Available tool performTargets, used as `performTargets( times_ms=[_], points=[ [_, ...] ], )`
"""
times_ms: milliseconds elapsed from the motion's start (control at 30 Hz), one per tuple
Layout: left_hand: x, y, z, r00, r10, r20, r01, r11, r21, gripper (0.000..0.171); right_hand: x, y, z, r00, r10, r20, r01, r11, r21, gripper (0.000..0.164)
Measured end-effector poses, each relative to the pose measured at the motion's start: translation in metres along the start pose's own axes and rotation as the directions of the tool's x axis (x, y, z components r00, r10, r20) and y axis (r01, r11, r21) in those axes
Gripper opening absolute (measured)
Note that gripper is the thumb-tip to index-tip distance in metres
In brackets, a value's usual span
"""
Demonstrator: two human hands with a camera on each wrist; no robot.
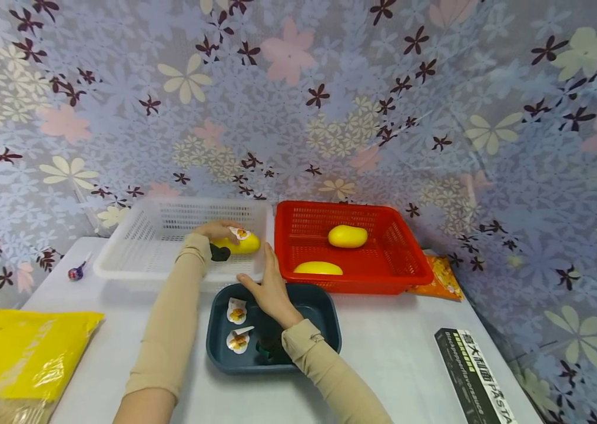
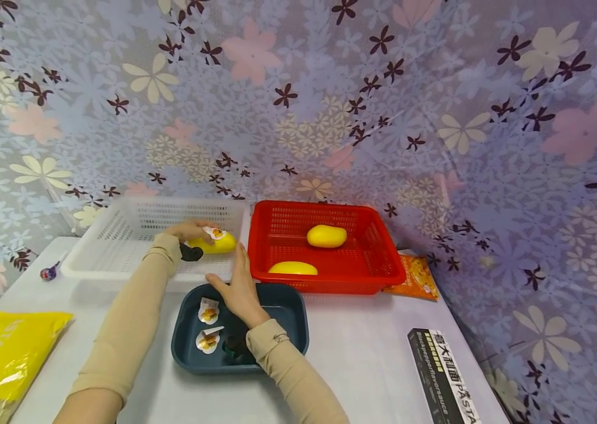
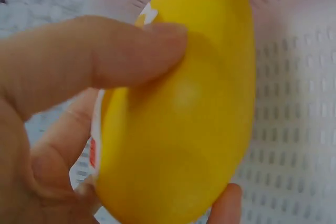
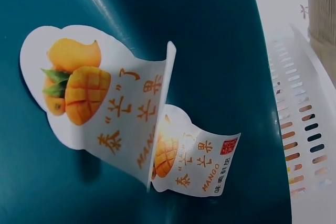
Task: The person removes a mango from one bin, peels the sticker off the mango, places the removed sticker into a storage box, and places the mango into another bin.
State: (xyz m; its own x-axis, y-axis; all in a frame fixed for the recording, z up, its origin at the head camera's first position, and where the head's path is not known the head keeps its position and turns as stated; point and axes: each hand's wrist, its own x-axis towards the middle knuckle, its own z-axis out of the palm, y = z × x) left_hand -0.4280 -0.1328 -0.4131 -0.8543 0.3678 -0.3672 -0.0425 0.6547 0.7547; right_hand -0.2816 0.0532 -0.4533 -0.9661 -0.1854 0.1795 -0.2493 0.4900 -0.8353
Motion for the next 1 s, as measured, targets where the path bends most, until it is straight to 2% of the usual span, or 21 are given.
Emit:
performTargets(
  times_ms=[67, 200, 267, 333, 400, 500, 667, 800, 867, 933, 1000],
  points=[
    [-0.009, 0.004, 0.000, 0.999, 0.031, -0.029, -0.031, 0.999, 0.015, 0.062, 0.000, 0.000, 0.001, 1.000, -0.004, 0.003, 0.004, 1.000, -0.002, 0.089],
    [-0.024, 0.009, -0.002, 0.993, 0.067, -0.098, -0.074, 0.995, -0.062, 0.061, 0.001, -0.001, 0.001, 1.000, -0.013, 0.003, 0.013, 1.000, -0.008, 0.090],
    [-0.031, 0.011, -0.002, 0.985, 0.098, -0.139, -0.113, 0.988, -0.109, 0.060, 0.003, -0.001, 0.001, 1.000, -0.015, -0.002, 0.015, 1.000, -0.010, 0.090],
    [-0.039, 0.013, -0.001, 0.970, 0.148, -0.194, -0.177, 0.974, -0.143, 0.059, 0.004, -0.001, -0.001, 1.000, -0.016, -0.008, 0.016, 1.000, -0.012, 0.090],
    [-0.049, 0.015, 0.003, 0.944, 0.204, -0.261, -0.245, 0.960, -0.137, 0.058, 0.005, 0.000, -0.002, 1.000, -0.013, -0.005, 0.013, 1.000, -0.014, 0.090],
    [-0.067, 0.019, 0.011, 0.891, 0.280, -0.356, -0.328, 0.941, -0.081, 0.057, 0.004, 0.001, -0.003, 1.000, -0.007, 0.003, 0.007, 1.000, -0.012, 0.091],
    [-0.099, 0.026, 0.031, 0.803, 0.364, -0.472, -0.413, 0.911, 0.001, 0.057, 0.004, 0.002, -0.003, 0.999, -0.035, -0.019, 0.034, 0.999, -0.014, 0.090],
    [-0.125, 0.028, 0.054, 0.740, 0.405, -0.538, -0.467, 0.884, 0.023, 0.057, 0.003, 0.001, -0.001, 0.998, -0.062, -0.028, 0.062, 0.998, 0.000, 0.088],
    [-0.138, 0.028, 0.068, 0.718, 0.415, -0.559, -0.488, 0.873, 0.021, 0.056, 0.003, 0.001, 0.000, 0.997, -0.070, -0.023, 0.071, 0.997, 0.029, 0.088],
    [-0.150, 0.027, 0.081, 0.708, 0.412, -0.574, -0.501, 0.865, 0.002, 0.056, 0.001, 0.001, 0.000, 0.996, -0.090, -0.018, 0.091, 0.994, 0.062, 0.088],
    [-0.161, 0.026, 0.094, 0.705, 0.401, -0.585, -0.506, 0.862, -0.019, 0.055, -0.001, 0.002, -0.001, 0.992, -0.123, -0.015, 0.124, 0.990, 0.067, 0.086]
  ],
)
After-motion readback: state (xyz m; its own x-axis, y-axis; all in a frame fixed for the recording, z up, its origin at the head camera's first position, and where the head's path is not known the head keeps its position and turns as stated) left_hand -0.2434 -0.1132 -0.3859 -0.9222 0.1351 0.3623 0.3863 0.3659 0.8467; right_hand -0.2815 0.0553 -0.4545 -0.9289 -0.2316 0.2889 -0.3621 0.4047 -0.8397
